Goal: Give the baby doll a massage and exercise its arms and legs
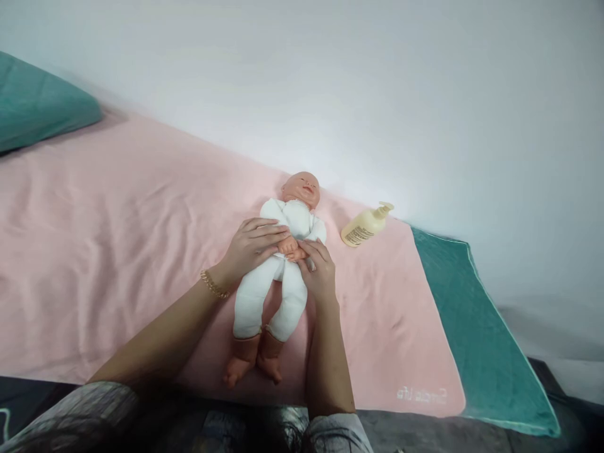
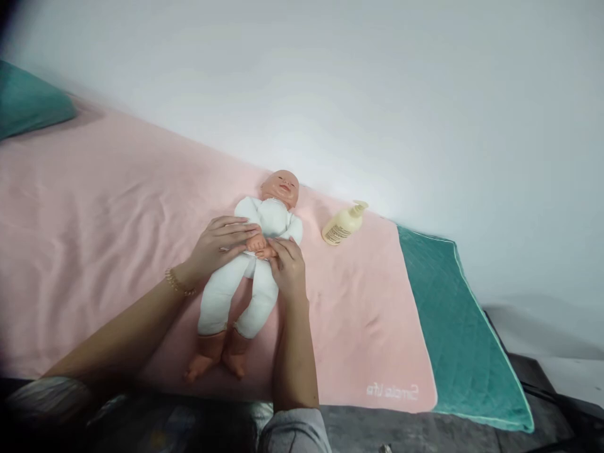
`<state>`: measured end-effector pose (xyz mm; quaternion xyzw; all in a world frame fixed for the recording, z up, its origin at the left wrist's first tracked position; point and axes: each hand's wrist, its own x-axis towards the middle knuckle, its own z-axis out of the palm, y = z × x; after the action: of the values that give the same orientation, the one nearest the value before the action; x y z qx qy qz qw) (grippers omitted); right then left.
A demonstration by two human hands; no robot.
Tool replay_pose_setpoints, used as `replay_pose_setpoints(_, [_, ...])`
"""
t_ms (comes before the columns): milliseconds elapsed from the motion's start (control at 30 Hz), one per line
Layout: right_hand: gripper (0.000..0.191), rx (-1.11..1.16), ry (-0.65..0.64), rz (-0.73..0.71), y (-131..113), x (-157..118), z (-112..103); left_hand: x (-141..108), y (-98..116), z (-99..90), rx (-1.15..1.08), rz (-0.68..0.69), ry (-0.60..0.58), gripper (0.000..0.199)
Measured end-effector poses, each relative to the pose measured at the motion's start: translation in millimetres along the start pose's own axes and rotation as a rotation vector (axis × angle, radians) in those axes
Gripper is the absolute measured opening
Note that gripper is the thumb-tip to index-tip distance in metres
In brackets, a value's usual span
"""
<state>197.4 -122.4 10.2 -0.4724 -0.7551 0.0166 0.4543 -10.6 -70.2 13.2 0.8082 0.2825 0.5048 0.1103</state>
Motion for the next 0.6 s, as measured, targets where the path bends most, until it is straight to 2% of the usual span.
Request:
replay_pose_setpoints(133, [0.034, 0.0, -0.032, 0.037, -2.0, 0.3, -0.9, -0.3, -2.6, 0.0, 0.008, 0.015, -0.018, 0.03])
replay_pose_setpoints(300, [0.03, 0.076, -0.003, 0.085, -3.2, 0.4, -1.3, -0.5, 0.6, 1.2, -0.113, -0.083, -0.014, 0.026])
replay_pose_setpoints(367, [0.028, 0.13, 0.086, 0.155, -5.4, 1.1, -2.0, 0.4, 5.8, 1.3, -0.237, -0.181, 0.101, 0.026])
replay_pose_setpoints(467, [0.031, 0.28, 0.306, 0.373, -8.2, 3.8, -5.1, 3.2, 9.1, -1.9, -0.501, -0.441, 0.403, 0.027])
replay_pose_setpoints(533, [0.036, 0.425, 0.472, 0.5, -5.1, 5.5, -9.2, 4.9, 2.9, -6.7, -0.656, -0.6, 0.592, 0.025])
replay_pose_setpoints(600, [0.04, 0.538, 0.64, 0.582, 4.4, 5.4, -15.1, 4.7, -10.2, -12.2, -0.786, -0.726, 0.727, 0.02])
